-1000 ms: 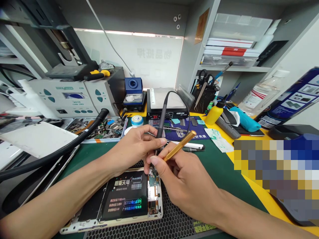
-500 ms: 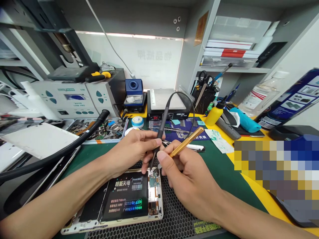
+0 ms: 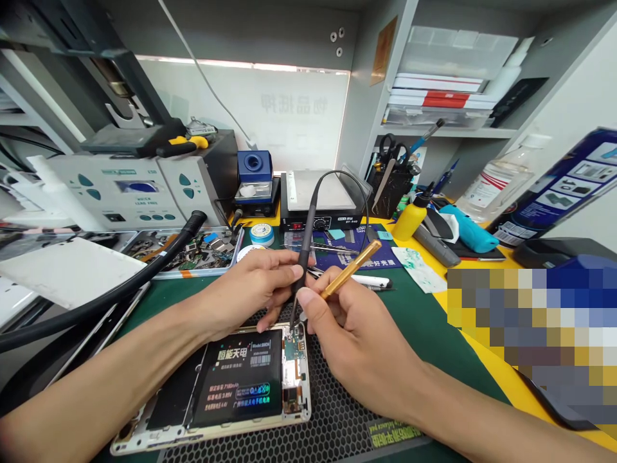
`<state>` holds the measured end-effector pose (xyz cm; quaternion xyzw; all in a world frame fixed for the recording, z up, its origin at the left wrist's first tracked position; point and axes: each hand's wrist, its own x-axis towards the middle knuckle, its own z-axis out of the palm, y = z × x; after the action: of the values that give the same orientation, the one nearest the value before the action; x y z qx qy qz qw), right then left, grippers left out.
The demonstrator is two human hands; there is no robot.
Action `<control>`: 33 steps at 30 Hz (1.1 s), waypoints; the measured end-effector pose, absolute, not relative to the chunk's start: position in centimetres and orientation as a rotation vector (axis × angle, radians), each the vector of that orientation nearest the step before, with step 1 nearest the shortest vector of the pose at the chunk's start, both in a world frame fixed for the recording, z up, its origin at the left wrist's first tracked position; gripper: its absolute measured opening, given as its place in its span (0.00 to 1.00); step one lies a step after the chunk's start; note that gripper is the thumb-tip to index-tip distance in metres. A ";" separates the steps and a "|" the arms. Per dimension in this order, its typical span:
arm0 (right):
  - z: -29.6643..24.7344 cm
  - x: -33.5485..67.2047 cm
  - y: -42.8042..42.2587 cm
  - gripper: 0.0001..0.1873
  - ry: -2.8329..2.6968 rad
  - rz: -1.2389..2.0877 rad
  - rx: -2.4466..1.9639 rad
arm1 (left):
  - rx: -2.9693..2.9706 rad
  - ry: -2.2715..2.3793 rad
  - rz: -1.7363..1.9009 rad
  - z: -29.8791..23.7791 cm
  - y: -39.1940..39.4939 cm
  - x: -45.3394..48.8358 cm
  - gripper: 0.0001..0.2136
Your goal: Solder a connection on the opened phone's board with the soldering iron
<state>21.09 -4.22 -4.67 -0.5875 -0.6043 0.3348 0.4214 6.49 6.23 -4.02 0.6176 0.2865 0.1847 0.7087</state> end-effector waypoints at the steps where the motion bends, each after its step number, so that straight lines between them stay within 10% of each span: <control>1: -4.7 21.1 -4.2 0.15 -1.532 0.817 -1.480 | 1.368 0.634 0.408 -4.0 6.2 6.5 0.07; 33: -4.9 20.9 -4.1 0.16 -1.574 0.780 -1.525 | 1.313 0.593 0.398 -4.3 6.4 6.5 0.06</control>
<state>20.93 -4.13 -4.94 -0.6019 -0.6210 0.3079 0.3965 6.52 6.45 -4.27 0.5970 0.2696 0.1809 0.7336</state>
